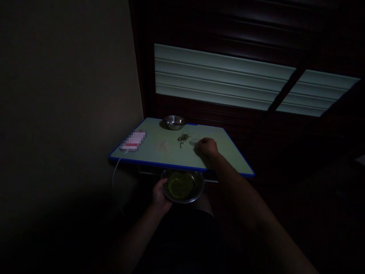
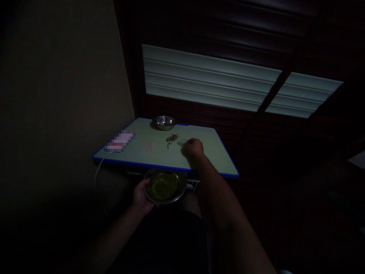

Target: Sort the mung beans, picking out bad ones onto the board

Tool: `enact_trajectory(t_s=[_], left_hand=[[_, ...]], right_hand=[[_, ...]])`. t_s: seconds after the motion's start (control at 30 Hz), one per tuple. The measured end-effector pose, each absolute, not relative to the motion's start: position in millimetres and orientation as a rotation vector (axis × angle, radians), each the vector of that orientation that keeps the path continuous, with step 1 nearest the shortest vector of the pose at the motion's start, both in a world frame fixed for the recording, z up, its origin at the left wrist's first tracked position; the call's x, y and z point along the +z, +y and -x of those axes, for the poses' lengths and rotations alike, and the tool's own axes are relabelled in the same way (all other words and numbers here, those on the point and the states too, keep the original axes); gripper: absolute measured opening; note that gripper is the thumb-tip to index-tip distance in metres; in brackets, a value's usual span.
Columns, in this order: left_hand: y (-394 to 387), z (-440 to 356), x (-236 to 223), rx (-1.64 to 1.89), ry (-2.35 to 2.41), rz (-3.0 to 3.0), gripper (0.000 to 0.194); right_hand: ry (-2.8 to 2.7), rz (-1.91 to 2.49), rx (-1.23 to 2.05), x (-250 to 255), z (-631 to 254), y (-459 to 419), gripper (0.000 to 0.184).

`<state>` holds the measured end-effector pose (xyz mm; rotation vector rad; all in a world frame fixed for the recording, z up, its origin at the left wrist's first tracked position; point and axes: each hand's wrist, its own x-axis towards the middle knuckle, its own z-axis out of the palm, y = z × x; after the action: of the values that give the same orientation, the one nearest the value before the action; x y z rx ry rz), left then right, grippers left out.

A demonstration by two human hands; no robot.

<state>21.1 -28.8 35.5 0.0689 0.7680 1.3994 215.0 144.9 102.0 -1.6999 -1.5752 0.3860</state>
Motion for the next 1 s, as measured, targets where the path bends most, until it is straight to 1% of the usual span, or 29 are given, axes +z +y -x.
enact_trajectory(t_s=[0.2,0.33,0.5,0.73,1.0], left_hand=[[-29,-21,35,1.390,0.765,-0.083,0.022],[-29,-20,37,1.387,0.773,-0.079,0.022],[-30,-21,40,1.407,0.785,-0.067,0.021],[-31,-22,40,1.393,0.782,-0.053,0.022],[-31,-24,40,1.410,0.768,-0.065,0.020]], right_hand=[[-1.669,1.632,0.523,102,-209,152,0.010],[-1.681,1.586,0.682,103,-201,150,0.008],[-1.647,1.604,0.825,104,-194,141,0.010],[-1.710,1.657,0.651,103,-188,132,0.012],[-1.759,1.764,0.517,114,-170,117,0.014]])
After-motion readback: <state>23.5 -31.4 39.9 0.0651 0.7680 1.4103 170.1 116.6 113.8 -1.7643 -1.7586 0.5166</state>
